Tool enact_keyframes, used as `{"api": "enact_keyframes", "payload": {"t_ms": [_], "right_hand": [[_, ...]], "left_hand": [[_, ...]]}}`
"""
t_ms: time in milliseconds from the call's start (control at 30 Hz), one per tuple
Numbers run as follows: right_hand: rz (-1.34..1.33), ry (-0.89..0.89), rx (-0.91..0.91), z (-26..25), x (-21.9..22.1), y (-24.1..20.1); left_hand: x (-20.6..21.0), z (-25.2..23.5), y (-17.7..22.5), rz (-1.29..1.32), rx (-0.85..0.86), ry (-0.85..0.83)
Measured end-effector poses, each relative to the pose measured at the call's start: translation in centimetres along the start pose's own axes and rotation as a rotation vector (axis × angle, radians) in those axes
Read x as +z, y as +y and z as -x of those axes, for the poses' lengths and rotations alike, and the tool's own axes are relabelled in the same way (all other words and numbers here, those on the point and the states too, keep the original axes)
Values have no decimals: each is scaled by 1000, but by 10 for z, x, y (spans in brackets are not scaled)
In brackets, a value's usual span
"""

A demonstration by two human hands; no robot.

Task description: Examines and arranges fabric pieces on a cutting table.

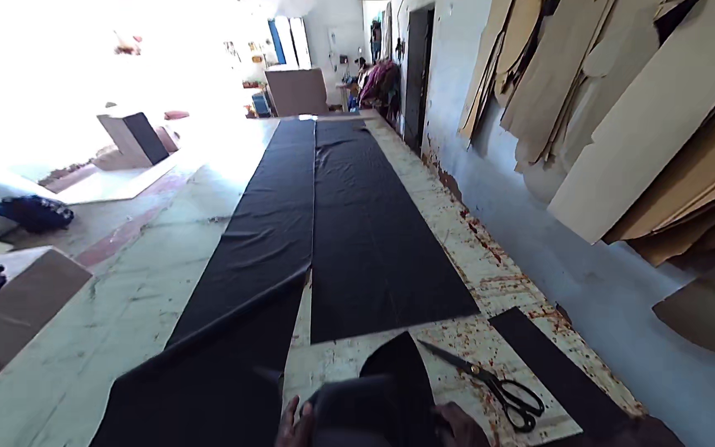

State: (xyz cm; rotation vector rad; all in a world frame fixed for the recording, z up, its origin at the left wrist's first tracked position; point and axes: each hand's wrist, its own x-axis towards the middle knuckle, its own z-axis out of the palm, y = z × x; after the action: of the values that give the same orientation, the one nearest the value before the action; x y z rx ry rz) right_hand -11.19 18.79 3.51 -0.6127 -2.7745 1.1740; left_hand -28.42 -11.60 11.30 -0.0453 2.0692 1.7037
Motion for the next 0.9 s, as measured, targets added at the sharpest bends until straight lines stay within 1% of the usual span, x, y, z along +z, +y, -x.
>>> {"api": "enact_keyframes", "payload": {"t_ms": [100,133,200,233,267,333,400,500,567,600,667,733,800,867,900], "right_hand": [[-262,21,80,-14,-7,-2],[-367,26,98,-19,-12,-5],[-641,-10,159,-28,-31,-22],[-785,-50,199,-34,-42,-32],[-889,-91,235,-40,-53,-43],[-993,-129,267,-54,-73,-64],[-1072,-124,211,-63,-93,-83],[-1168,-68,-29,-67,-115,-100],[-1180,5,-146,-62,-121,-99],[-1181,34,-163,-58,-119,-92],[-1137,64,-130,-51,-103,-66],[-1011,26,-54,-43,-80,-37],[-872,-35,57,-35,-57,-17],[-767,-58,141,-28,-38,-5],[-732,-57,165,-25,-32,0]], "left_hand": [[0,6,3,172,-92,19],[1,8,6,229,-88,19],[-1,9,14,343,-56,-15],[-3,7,19,358,-41,-21],[-6,5,26,362,-21,-11],[-14,-1,41,342,47,9],[-24,-3,60,301,172,10],[-45,4,83,171,444,-19],[-56,10,86,98,556,-20],[-60,12,81,75,567,-13],[-66,12,57,-8,512,7],[-65,7,19,-110,403,41],[-63,1,-20,-156,332,53],[-61,-1,-44,-180,307,32],[-59,-1,-50,-173,294,27]]}}
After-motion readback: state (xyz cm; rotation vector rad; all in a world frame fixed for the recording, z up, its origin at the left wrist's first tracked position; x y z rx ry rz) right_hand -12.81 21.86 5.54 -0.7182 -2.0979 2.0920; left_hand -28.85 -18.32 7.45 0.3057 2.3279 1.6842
